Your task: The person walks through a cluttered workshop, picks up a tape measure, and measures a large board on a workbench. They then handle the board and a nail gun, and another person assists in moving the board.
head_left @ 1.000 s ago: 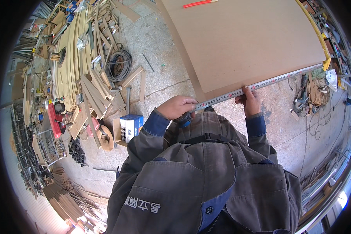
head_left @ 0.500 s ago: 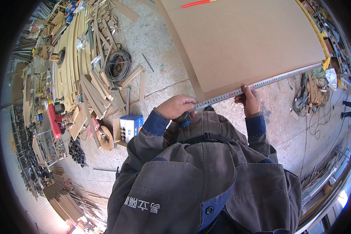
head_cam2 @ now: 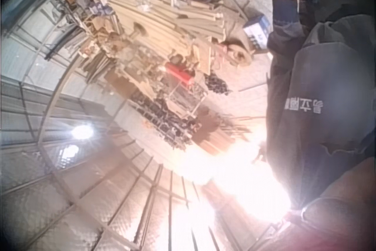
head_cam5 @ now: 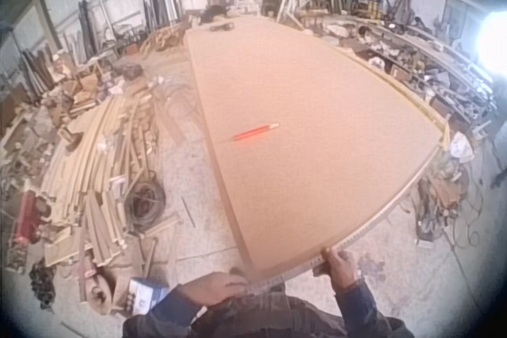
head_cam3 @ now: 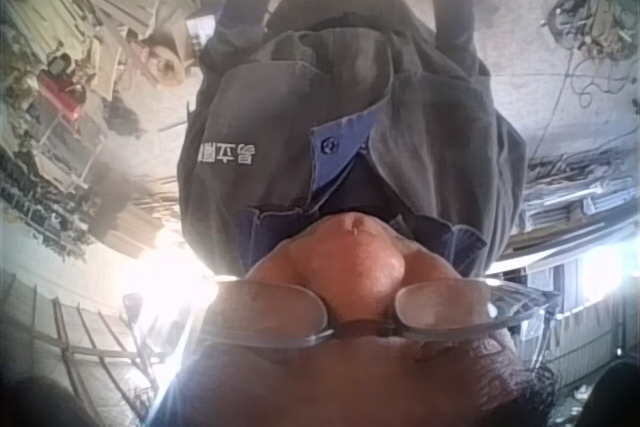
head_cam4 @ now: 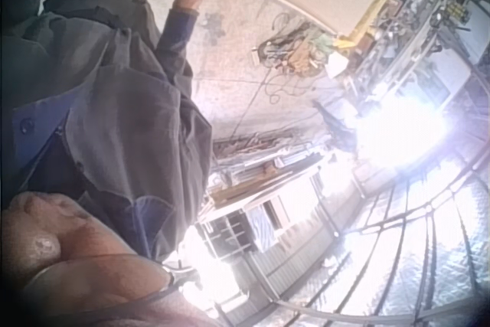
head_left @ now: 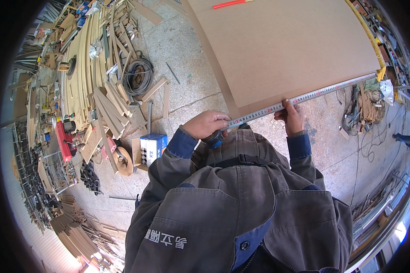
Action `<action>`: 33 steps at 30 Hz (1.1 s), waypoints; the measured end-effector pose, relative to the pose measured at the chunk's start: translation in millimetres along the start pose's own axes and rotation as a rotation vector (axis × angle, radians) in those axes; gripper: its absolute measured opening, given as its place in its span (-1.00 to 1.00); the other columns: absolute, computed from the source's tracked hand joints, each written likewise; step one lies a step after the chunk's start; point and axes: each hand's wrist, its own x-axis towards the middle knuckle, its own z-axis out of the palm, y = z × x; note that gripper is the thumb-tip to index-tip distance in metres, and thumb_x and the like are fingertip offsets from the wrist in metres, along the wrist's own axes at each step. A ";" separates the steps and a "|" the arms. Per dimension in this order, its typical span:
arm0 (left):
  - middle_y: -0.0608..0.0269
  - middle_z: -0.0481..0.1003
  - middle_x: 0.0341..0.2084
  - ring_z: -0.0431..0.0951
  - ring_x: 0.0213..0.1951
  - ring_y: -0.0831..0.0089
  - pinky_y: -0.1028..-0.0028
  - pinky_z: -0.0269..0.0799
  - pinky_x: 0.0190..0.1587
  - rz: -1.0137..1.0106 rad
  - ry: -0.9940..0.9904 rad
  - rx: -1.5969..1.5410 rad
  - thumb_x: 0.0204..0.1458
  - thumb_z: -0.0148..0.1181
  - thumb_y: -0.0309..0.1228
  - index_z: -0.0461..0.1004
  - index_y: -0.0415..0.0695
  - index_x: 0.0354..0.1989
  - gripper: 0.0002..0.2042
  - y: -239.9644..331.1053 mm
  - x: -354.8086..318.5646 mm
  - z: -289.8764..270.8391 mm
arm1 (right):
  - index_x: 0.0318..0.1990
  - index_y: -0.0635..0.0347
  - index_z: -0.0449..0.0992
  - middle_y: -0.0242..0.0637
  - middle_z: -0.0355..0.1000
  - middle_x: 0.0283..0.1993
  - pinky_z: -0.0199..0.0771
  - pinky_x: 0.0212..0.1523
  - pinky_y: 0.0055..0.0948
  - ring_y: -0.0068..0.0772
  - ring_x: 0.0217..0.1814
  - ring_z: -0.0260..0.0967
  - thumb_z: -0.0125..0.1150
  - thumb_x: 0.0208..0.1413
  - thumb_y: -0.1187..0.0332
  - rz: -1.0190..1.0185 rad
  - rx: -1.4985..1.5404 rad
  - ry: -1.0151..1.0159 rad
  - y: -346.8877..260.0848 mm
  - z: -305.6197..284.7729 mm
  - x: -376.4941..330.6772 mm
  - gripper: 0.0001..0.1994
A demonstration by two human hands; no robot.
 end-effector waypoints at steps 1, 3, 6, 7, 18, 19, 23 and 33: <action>0.23 0.63 -0.40 0.56 -0.31 0.54 0.53 0.43 -0.18 0.003 -0.001 0.005 0.24 0.02 -0.36 0.52 -0.28 -0.09 -0.74 -0.3 0.5 -0.2 | -0.30 0.48 0.53 -0.13 0.51 -0.53 0.59 -0.52 -0.50 -0.41 -0.59 0.48 0.14 0.26 0.16 -0.003 0.000 0.000 -0.2 0.2 -0.2 -0.60; 0.23 0.63 -0.40 0.56 -0.31 0.54 0.53 0.43 -0.18 0.006 -0.003 0.014 0.24 0.02 -0.36 0.52 -0.28 -0.09 -0.74 -0.2 0.9 -0.3 | -0.29 0.48 0.53 -0.13 0.51 -0.52 0.60 -0.51 -0.50 -0.41 -0.58 0.48 0.14 0.26 0.16 -0.006 0.000 0.006 -0.2 0.7 -0.7 -0.60; 0.23 0.62 -0.39 0.56 -0.32 0.54 0.53 0.43 -0.18 0.012 -0.008 0.022 0.24 0.02 -0.36 0.52 -0.29 -0.09 -0.75 1.3 0.7 -0.8 | -0.27 0.48 0.52 -0.13 0.51 -0.50 0.60 -0.51 -0.50 -0.42 -0.58 0.49 0.14 0.26 0.16 -0.005 0.002 0.002 1.3 -0.5 0.5 -0.59; 0.23 0.62 -0.40 0.57 -0.32 0.54 0.53 0.43 -0.18 0.017 -0.012 0.024 0.24 0.02 -0.36 0.52 -0.29 -0.10 -0.75 1.7 0.6 -1.2 | -0.27 0.48 0.52 -0.13 0.51 -0.50 0.61 -0.50 -0.50 -0.42 -0.58 0.49 0.13 0.26 0.16 -0.003 0.002 -0.002 2.1 -1.3 1.1 -0.59; 0.21 0.61 -0.41 0.56 -0.34 0.53 0.55 0.43 -0.22 -0.009 -0.027 -0.059 0.25 0.01 -0.39 0.46 -0.32 -0.04 -0.74 1.1 1.4 -2.0 | -0.28 0.47 0.53 -0.13 0.51 -0.51 0.60 -0.50 -0.50 -0.42 -0.58 0.49 0.14 0.26 0.15 -0.007 -0.005 -0.009 1.4 -1.3 0.1 -0.60; 0.21 0.60 -0.41 0.56 -0.34 0.54 0.55 0.43 -0.22 -0.014 -0.030 -0.077 0.25 0.01 -0.39 0.44 -0.33 -0.03 -0.74 -0.6 2.1 -2.0 | -0.28 0.46 0.53 -0.13 0.51 -0.51 0.60 -0.50 -0.50 -0.42 -0.58 0.49 0.14 0.26 0.15 -0.006 -0.004 -0.011 1.6 -1.4 0.2 -0.60; 0.21 0.60 -0.41 0.56 -0.34 0.54 0.55 0.43 -0.22 -0.022 -0.031 -0.082 0.24 0.00 -0.40 0.43 -0.33 -0.01 -0.73 -1.5 2.4 -2.3 | -0.27 0.42 0.52 -0.15 0.51 -0.50 0.60 -0.50 -0.49 -0.42 -0.56 0.49 0.12 0.28 0.16 0.009 -0.010 -0.011 1.0 -1.4 0.1 -0.62; 0.20 0.60 -0.40 0.56 -0.33 0.54 0.54 0.44 -0.21 -0.016 -0.031 -0.073 0.24 0.00 -0.40 0.45 -0.32 -0.02 -0.73 -3.0 3.7 -2.0 | -0.24 0.34 0.50 -0.19 0.52 -0.45 0.60 -0.49 -0.48 -0.44 -0.53 0.50 0.10 0.31 0.18 0.020 -0.012 -0.027 5.5 -5.7 2.8 -0.68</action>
